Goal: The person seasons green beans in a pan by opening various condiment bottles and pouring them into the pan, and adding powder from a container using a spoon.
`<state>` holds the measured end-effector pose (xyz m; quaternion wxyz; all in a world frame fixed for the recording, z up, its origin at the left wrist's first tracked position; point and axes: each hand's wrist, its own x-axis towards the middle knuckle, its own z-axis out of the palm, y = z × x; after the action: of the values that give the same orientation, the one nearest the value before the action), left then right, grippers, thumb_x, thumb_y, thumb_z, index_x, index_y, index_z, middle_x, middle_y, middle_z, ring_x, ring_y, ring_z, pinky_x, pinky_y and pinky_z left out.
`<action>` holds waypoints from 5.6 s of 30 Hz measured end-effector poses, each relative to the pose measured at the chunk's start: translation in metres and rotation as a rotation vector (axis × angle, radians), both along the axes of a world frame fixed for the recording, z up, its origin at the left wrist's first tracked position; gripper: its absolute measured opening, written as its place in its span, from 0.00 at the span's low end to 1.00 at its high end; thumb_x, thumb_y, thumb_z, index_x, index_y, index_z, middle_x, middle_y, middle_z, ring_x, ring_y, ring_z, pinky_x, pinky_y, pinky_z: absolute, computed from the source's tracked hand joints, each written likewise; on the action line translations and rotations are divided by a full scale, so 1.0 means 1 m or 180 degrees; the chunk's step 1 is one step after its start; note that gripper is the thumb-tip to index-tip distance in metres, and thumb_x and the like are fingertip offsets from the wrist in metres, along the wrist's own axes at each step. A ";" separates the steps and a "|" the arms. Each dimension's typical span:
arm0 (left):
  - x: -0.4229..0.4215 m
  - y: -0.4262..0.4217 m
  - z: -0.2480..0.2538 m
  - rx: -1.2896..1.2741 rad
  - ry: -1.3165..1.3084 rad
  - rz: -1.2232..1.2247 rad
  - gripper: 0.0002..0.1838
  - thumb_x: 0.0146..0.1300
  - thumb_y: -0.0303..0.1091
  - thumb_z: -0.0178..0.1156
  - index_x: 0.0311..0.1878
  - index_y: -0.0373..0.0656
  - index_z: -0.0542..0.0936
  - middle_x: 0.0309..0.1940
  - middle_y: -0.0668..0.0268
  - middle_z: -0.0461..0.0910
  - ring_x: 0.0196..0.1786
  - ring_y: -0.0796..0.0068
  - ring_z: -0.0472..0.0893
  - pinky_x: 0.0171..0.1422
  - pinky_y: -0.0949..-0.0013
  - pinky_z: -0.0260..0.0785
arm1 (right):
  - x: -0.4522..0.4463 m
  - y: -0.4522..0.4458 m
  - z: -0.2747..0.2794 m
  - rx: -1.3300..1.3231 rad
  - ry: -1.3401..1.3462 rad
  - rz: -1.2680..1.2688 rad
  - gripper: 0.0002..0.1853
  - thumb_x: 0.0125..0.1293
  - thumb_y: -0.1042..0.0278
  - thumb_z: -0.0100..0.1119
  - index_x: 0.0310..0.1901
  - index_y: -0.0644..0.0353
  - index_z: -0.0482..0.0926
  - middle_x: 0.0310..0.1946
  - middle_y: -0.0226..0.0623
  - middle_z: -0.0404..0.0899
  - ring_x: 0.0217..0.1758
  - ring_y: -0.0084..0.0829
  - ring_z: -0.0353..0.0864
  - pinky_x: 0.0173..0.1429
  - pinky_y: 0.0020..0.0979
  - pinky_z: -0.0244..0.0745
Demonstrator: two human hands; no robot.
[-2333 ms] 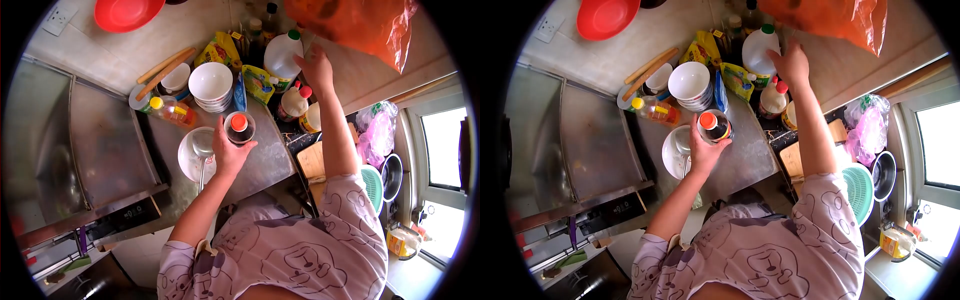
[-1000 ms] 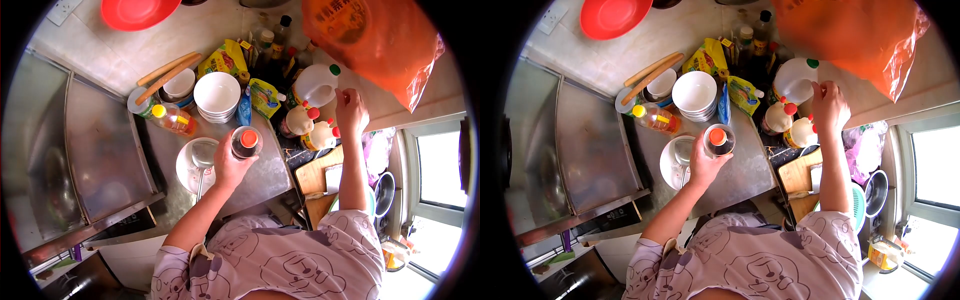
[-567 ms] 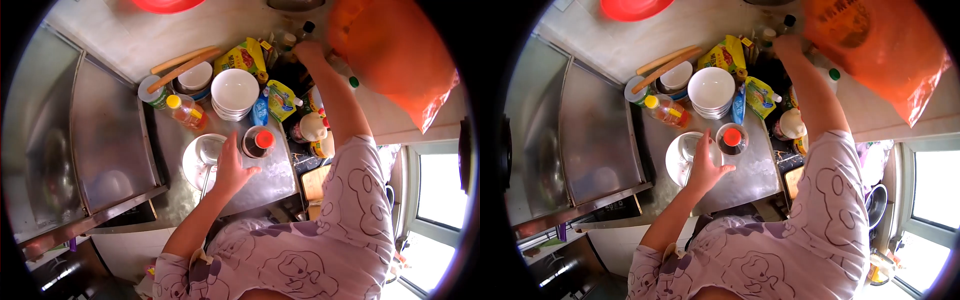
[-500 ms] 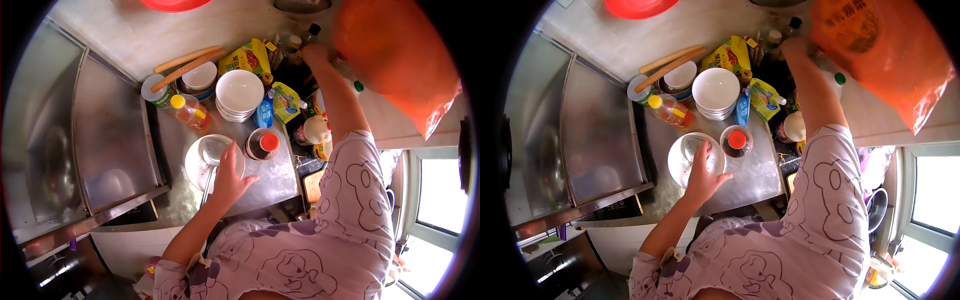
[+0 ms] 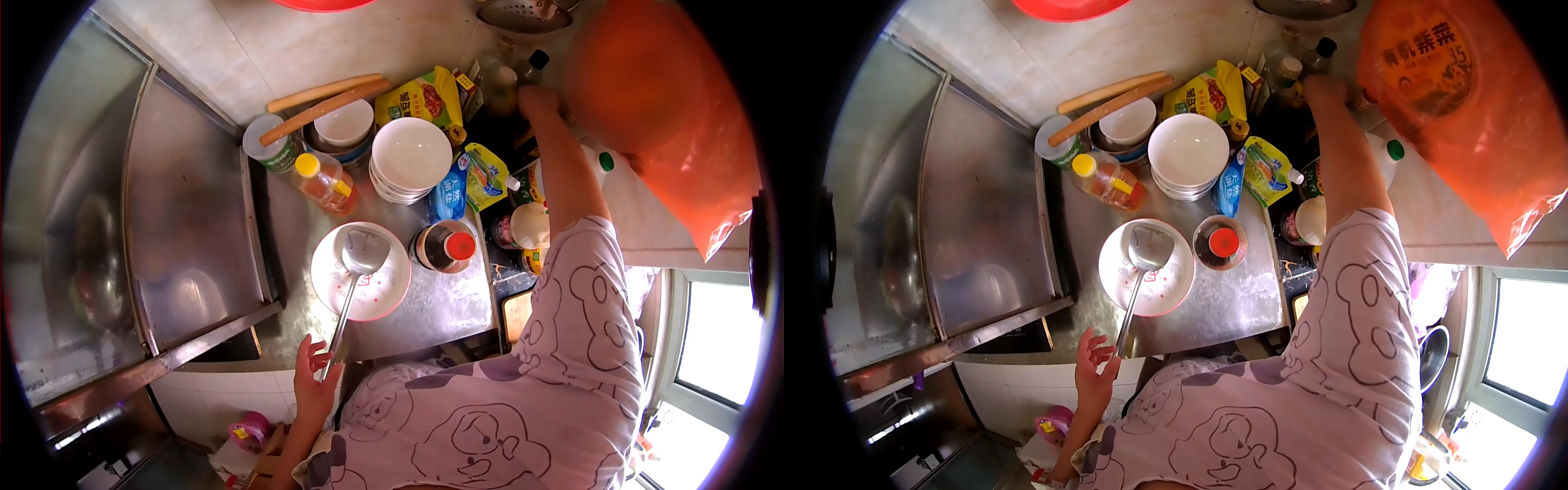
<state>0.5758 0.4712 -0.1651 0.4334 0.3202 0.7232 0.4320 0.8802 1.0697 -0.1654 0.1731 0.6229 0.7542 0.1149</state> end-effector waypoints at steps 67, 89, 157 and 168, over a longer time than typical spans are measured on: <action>-0.041 -0.339 0.233 0.3305 -0.0609 0.0463 0.52 0.45 0.16 0.73 0.71 0.40 0.52 0.59 0.56 0.67 0.61 0.67 0.73 0.64 0.63 0.70 | -0.315 -0.706 0.334 -0.4189 0.4729 0.4301 0.23 0.74 0.55 0.50 0.60 0.64 0.75 0.41 0.33 0.82 0.37 0.18 0.75 0.43 0.19 0.71; -0.059 -0.382 0.221 0.3844 0.3992 0.2187 0.51 0.34 0.25 0.80 0.63 0.35 0.60 0.54 0.45 0.72 0.49 0.61 0.74 0.41 0.70 0.66 | -0.383 -0.769 0.321 -0.6102 0.5223 0.5395 0.22 0.75 0.68 0.45 0.67 0.67 0.64 0.64 0.54 0.68 0.69 0.40 0.67 0.72 0.38 0.65; -0.534 -0.437 0.136 0.2377 0.1392 -0.0606 0.33 0.39 0.32 0.74 0.53 0.42 0.73 0.40 0.57 0.78 0.39 0.54 0.79 0.44 0.61 0.72 | -0.728 -0.869 0.240 -0.0794 0.3429 0.5629 0.16 0.59 0.55 0.66 0.30 0.61 0.79 0.22 0.36 0.73 0.21 0.39 0.76 0.23 0.36 0.70; -0.594 -0.445 0.118 0.2319 0.1418 -0.0802 0.38 0.38 0.29 0.75 0.57 0.39 0.71 0.46 0.58 0.75 0.47 0.63 0.79 0.52 0.63 0.71 | -0.745 -0.893 0.255 -0.1503 0.2789 0.3961 0.26 0.53 0.56 0.70 0.50 0.63 0.77 0.35 0.40 0.74 0.34 0.41 0.80 0.35 0.38 0.77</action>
<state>-0.0177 0.0264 -0.0470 0.1751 0.6228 0.5549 0.5229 0.1352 0.1772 0.0900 -0.1077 0.0227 0.9675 -0.2278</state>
